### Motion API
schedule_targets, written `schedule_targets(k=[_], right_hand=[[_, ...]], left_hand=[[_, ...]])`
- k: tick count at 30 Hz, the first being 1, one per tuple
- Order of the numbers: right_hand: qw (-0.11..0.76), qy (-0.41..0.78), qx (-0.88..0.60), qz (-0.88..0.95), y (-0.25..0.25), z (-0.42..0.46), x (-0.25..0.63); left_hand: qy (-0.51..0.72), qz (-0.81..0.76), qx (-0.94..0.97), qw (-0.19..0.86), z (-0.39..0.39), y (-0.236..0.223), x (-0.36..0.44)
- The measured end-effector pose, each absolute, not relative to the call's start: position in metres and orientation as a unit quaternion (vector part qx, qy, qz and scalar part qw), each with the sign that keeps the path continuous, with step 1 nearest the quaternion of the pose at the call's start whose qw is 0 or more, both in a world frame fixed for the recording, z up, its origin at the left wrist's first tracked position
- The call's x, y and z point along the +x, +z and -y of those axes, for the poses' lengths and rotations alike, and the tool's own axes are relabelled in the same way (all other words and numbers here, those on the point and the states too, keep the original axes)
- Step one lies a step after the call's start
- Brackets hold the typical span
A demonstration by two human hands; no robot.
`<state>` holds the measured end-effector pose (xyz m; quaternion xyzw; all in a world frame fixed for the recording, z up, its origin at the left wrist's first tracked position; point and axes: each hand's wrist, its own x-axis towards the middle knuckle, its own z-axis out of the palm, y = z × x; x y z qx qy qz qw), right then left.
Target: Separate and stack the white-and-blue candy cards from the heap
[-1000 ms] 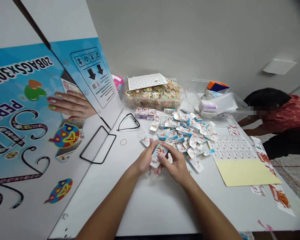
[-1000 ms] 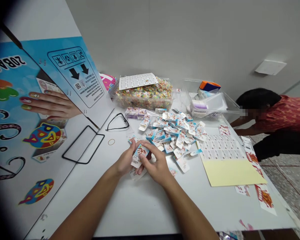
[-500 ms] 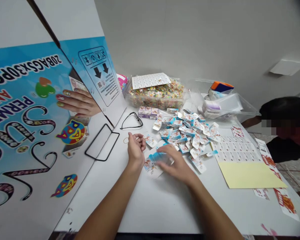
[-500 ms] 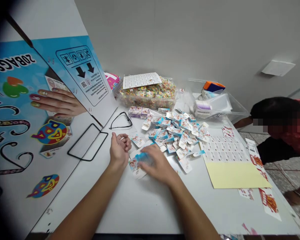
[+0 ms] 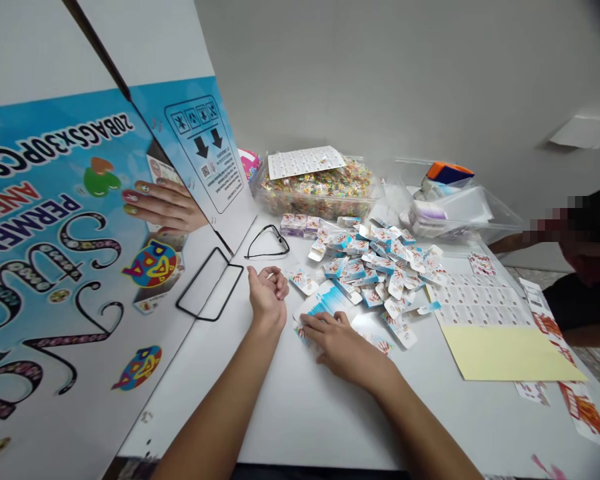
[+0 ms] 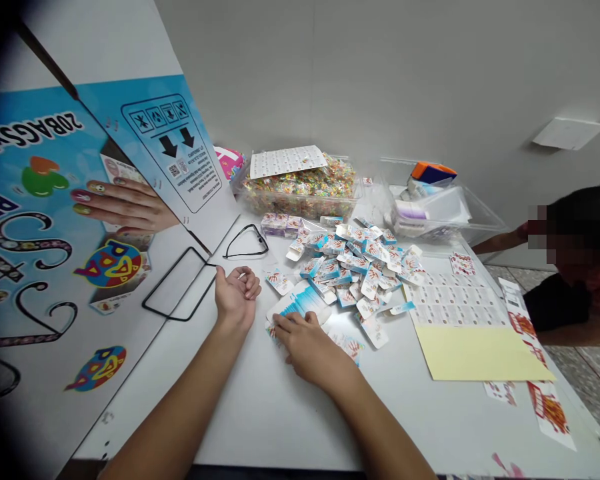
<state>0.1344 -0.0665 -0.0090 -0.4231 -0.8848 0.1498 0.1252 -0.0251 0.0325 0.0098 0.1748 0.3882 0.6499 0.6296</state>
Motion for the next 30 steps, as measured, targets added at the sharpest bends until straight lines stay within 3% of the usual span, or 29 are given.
schedule_targets(k=[6,9,11,14,16,20,22,25,30], right_hand=[[0.092,0.159,-0.449,0.874,0.002,0.072,0.138],[0.122,0.149,-0.433,0.880,0.006,0.067,0.137],[0.232,0.102,-0.437,0.863,0.006,0.064,0.138],[0.479,-0.028,-0.469,0.741,0.006,0.064,0.139],[0.553,-0.091,-0.464,0.686,0.007,0.065,0.139],[0.435,-0.082,-0.363,0.820,0.007,0.062,0.129],[0.392,-0.046,-0.345,0.852,0.005,0.061,0.126],[0.417,-0.007,-0.418,0.807,0.006,0.061,0.128],[0.352,0.109,-0.450,0.813,0.020,0.064,0.136]], left_hand=[[0.645,-0.388,0.181,0.633,-0.035,0.006,-0.026],[0.638,-0.392,0.189,0.635,-0.038,0.004,-0.028],[0.617,-0.416,0.213,0.633,-0.037,0.005,-0.027],[0.508,-0.487,0.295,0.646,-0.029,0.009,-0.021],[0.392,-0.470,0.336,0.716,-0.019,0.014,-0.014],[0.294,-0.333,0.284,0.850,-0.005,0.020,-0.005],[0.332,-0.335,0.269,0.840,-0.005,0.018,-0.003],[0.369,-0.319,0.319,0.813,-0.006,0.011,-0.006],[0.252,-0.179,0.495,0.812,-0.004,0.002,-0.016]])
